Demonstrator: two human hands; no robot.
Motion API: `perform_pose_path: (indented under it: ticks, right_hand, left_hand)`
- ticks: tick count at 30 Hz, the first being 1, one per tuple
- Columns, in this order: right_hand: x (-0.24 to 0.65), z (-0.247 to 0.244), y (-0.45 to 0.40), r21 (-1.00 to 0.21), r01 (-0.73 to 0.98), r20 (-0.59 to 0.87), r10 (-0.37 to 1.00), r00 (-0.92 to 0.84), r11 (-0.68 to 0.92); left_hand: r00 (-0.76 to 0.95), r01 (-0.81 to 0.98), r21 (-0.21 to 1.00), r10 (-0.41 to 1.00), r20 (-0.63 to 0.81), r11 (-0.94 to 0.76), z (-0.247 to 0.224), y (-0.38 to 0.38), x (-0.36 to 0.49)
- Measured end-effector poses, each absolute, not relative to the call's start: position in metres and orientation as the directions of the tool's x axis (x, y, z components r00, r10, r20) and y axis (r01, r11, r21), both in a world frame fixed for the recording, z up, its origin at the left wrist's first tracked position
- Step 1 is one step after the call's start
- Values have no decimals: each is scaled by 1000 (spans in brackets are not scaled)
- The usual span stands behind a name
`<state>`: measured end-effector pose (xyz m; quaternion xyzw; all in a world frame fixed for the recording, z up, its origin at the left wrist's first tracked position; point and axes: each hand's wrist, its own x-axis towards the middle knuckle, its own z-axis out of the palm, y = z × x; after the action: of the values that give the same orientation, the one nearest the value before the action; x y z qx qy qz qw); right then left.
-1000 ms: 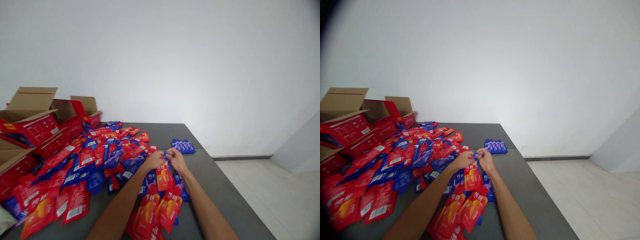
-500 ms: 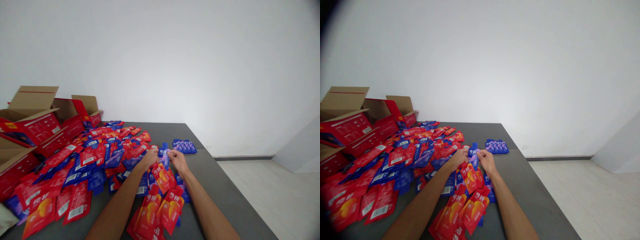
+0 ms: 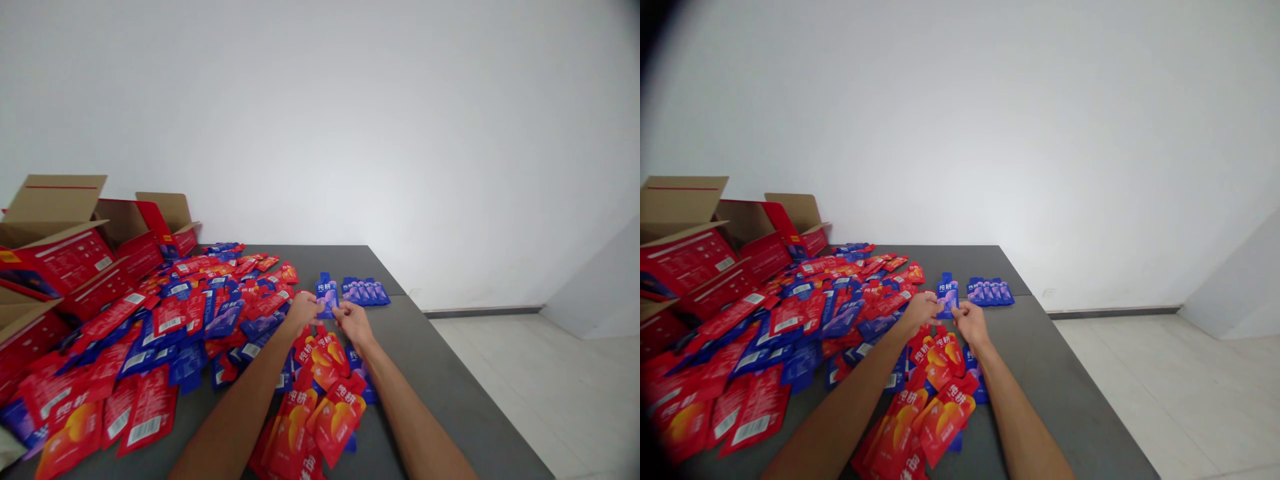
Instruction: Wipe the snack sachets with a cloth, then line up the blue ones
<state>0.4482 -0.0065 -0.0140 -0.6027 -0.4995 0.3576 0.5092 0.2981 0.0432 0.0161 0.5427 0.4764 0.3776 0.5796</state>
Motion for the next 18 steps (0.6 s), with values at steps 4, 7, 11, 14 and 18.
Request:
perform_pose_path:
  ticks: [4, 7, 11, 14, 18]
  right_hand:
    - [457, -19, 1, -957, 291, 104, 934, 341, 1]
    - [469, -18, 4, -922, 387, 187, 897, 402, 19]
    - [493, -17, 6, -643, 764, 398, 832, 387, -48]
    - [509, -22, 4, -418, 892, 403, 845, 352, -172]
    - [516, -30, 3, -303, 918, 280, 896, 344, -258]
  left_hand:
    - [222, 117, 981, 959, -179, 156, 7, 50, 316]
    - [151, 134, 978, 972, -179, 159, 3, 61, 330]
    - [114, 175, 973, 979, -170, 149, 5, 75, 351]
    - [141, 217, 968, 977, -162, 129, 5, 80, 365]
    - [190, 280, 957, 972, -136, 79, 1, 84, 376]
